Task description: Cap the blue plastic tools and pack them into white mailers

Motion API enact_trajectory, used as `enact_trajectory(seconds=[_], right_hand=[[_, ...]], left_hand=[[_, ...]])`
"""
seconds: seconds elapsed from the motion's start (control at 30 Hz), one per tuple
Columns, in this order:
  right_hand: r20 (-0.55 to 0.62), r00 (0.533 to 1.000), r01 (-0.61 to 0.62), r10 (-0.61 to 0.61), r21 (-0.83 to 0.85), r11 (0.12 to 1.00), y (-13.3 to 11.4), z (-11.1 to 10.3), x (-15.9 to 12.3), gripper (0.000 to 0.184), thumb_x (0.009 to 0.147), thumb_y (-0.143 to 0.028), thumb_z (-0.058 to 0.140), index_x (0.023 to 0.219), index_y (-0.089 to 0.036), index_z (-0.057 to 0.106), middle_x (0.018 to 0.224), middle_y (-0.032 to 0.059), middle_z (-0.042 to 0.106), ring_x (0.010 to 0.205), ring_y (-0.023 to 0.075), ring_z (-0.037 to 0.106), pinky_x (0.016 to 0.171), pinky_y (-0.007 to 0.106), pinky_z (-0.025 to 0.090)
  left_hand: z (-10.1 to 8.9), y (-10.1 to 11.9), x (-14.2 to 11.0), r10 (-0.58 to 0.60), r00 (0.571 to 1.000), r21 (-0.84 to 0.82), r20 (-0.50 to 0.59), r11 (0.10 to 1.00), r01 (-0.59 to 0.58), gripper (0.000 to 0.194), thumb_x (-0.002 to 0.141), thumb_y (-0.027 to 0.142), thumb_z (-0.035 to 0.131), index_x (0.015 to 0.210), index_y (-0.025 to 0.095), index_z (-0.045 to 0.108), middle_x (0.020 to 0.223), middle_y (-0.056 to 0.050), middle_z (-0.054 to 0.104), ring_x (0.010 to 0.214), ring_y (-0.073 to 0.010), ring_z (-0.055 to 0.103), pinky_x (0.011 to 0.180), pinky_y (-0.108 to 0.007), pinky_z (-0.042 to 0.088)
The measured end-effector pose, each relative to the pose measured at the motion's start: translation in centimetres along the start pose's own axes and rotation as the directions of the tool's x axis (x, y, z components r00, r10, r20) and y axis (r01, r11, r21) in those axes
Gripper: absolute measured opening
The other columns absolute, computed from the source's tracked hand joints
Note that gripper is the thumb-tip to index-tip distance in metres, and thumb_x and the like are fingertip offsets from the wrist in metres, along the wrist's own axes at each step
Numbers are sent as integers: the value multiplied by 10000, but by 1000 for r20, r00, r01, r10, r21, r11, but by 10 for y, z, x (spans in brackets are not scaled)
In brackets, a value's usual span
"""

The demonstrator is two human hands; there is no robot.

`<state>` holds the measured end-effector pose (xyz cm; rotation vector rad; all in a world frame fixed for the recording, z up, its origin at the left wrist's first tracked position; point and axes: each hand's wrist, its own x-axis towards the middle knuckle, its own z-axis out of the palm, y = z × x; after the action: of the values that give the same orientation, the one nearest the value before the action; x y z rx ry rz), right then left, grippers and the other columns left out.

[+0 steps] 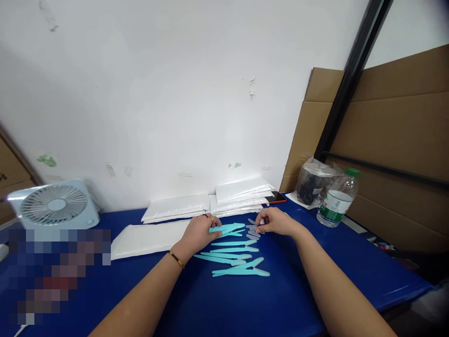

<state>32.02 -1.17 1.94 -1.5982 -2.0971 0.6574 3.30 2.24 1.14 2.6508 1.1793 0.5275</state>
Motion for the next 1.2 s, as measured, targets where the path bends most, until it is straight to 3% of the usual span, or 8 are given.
enact_trajectory(seconds=[0.07, 0.17, 0.43, 0.67, 0.8, 0.9, 1.07, 1.2], right_hand=[[23, 995, 93, -92, -38, 995, -3, 5, 1, 243, 630, -380, 708, 741, -163, 706, 751, 28, 630, 679, 140, 537, 594, 221, 393], [148, 973, 185, -178, -35, 982, -9, 16, 3, 203, 631, -346, 712, 734, -171, 707, 753, 21, 612, 677, 133, 534, 598, 215, 391], [296, 945, 154, -141, -21, 988, -7, 28, 9, 265, 610, -396, 719, 704, -153, 674, 664, -9, 587, 601, 109, 490, 540, 204, 349], [257, 963, 87, -78, -21, 996, 2, 14, 6, 286, 600, -410, 719, 693, -146, 662, 626, -19, 569, 574, 101, 463, 514, 199, 316], [87, 995, -35, 39, -42, 998, 6, 0, 2, 277, 626, -405, 696, 728, -147, 679, 624, -2, 590, 580, 115, 486, 512, 210, 323], [61, 998, -15, 18, -37, 999, 2, -1, -1, 286, 631, -417, 692, 741, -153, 684, 651, 4, 605, 594, 120, 500, 522, 215, 339], [298, 948, 134, -114, -46, 990, -16, 22, -2, 289, 576, -408, 742, 729, -168, 693, 672, -7, 598, 606, 114, 504, 517, 206, 346], [371, 920, 176, -121, -116, 978, -19, 33, 1, 229, 590, -364, 741, 709, -176, 688, 632, -25, 578, 568, 98, 486, 492, 199, 321]], left_hand=[[2, 5, -1, 49, 998, 7, 25, 999, -49, 222, 732, 415, 630, 878, 250, 655, 866, 2, 610, 768, -155, 558, 671, -241, 372], [6, 13, -3, 96, 992, 49, 82, 994, -100, 183, 721, 406, 650, 828, 260, 676, 822, 4, 606, 757, -159, 558, 665, -252, 357], [11, 10, -1, 18, 980, 22, 199, 1000, -22, 170, 763, 377, 606, 737, 221, 670, 730, 16, 640, 660, -130, 565, 585, -235, 347], [11, 9, -1, 102, 984, 140, 145, 983, -123, 179, 800, 333, 574, 718, 206, 668, 794, -18, 653, 751, -163, 577, 696, -283, 338], [10, 2, -2, 53, 996, 146, 70, 987, -63, 166, 805, 343, 565, 806, 204, 654, 847, -31, 640, 810, -179, 571, 717, -288, 343], [7, 2, -3, 21, 1000, 116, 10, 993, -22, 206, 790, 378, 578, 903, 214, 633, 898, -26, 622, 833, -179, 572, 732, -284, 359], [3, 13, -6, 158, 962, -91, 222, 986, -141, 246, 719, 461, 629, 797, 234, 687, 819, 7, 649, 730, -138, 583, 625, -225, 375], [4, 15, -6, 111, 946, -121, 306, 990, -76, 183, 722, 399, 628, 743, 233, 701, 749, 15, 676, 645, -124, 579, 556, -212, 361]])
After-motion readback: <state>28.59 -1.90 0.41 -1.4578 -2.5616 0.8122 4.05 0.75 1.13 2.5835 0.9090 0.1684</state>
